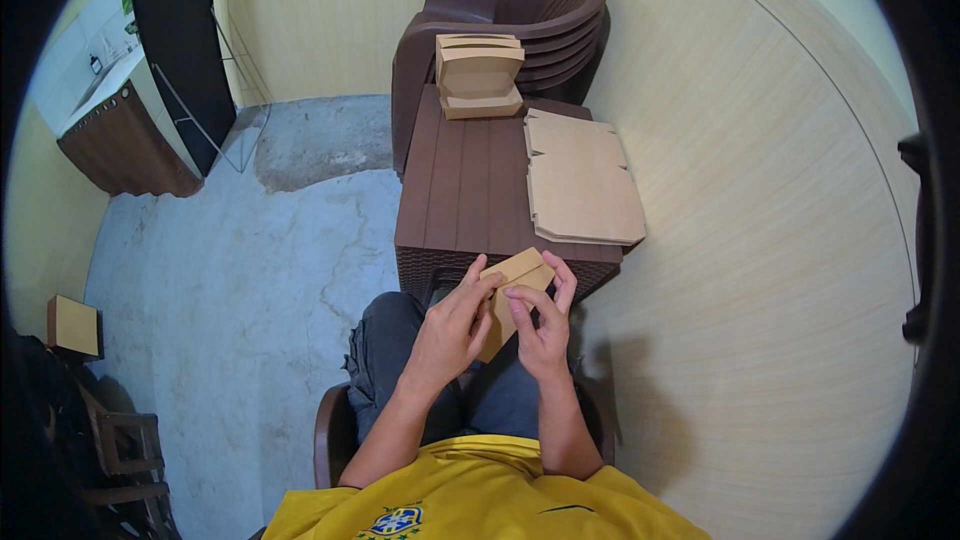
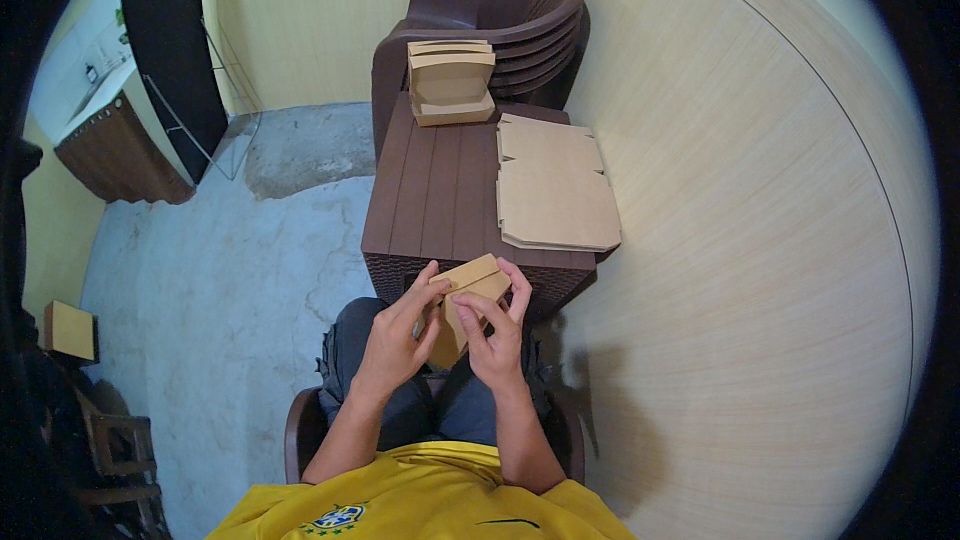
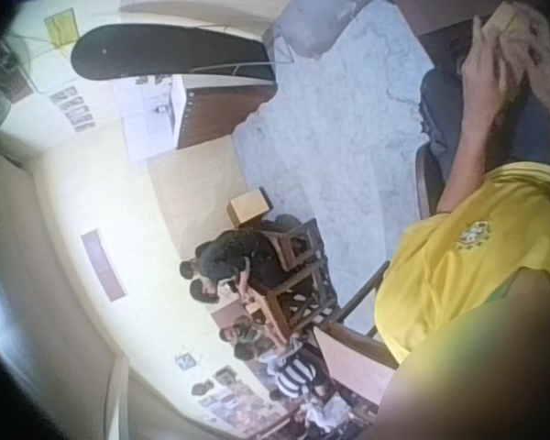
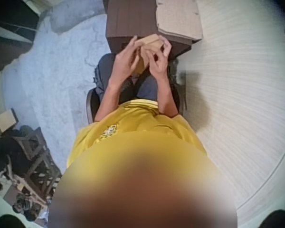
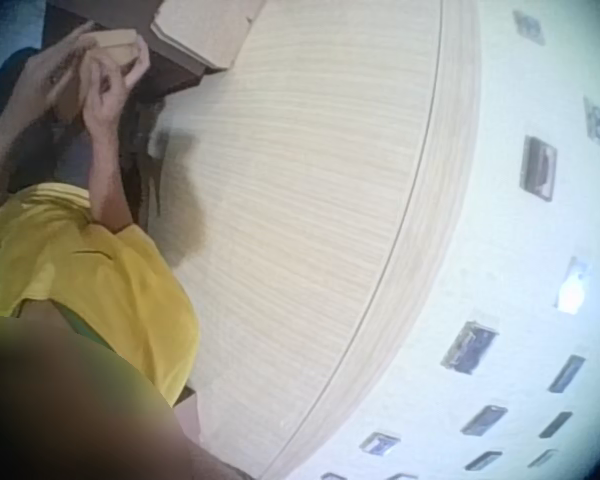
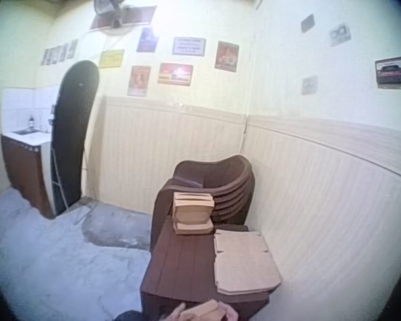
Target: The person assembles small cardboard boxes by folding flat pieces along pre-scored lines and interlocking tabs. They handle each piece by hand, fold edges, and stack completed boxes on a nearby table.
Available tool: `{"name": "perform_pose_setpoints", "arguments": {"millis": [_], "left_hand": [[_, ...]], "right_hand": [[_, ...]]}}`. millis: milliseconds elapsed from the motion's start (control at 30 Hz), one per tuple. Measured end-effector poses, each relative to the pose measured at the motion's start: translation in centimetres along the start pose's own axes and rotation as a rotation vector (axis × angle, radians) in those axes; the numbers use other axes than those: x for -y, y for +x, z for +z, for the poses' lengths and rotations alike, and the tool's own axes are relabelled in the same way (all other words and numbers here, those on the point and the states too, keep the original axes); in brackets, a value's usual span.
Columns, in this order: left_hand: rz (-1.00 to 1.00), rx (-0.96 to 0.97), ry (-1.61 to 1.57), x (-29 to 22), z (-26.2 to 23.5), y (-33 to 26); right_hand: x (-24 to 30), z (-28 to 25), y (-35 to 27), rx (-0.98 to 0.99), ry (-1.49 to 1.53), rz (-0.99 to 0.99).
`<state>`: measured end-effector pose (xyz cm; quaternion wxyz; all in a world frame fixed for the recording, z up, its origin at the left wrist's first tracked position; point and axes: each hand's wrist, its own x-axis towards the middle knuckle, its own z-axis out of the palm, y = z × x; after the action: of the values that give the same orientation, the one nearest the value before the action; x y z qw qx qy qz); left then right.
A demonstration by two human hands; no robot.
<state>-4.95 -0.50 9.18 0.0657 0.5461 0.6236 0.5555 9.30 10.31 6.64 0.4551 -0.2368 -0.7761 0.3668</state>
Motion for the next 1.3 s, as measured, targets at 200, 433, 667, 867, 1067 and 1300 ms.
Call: {"name": "perform_pose_setpoints", "arguments": {"millis": [200,433,667,867,1067,1300], "left_hand": [[-0.062,-0.038,-0.032,-0.23,0.5,-0.05],[-0.022,-0.051,-0.096,-0.54,0.53,0.44],[-0.1,0.0,-0.154,-0.81,-0.25,0.61],[-0.084,-0.028,-0.131,-0.7,0.25,0.19],[-0.063,-0.018,-0.145,-0.71,0.16,0.32],[-0.112,0.006,-0.305,-0.46,0.17,0.01]], "right_hand": [[0.26,-0.38,0.35,0.025,-0.042,-0.038],[0.17,-0.73,0.55,0.064,-0.034,0.032],[0.26,-0.86,0.9,0.049,-0.073,-0.035],[-0.32,-0.97,0.77,0.083,0.01,-0.036],[-0.42,-1.02,0.99,0.066,0.003,-0.051],[-0.68,-0.87,0.68,-0.011,0.03,-0.075]]}}
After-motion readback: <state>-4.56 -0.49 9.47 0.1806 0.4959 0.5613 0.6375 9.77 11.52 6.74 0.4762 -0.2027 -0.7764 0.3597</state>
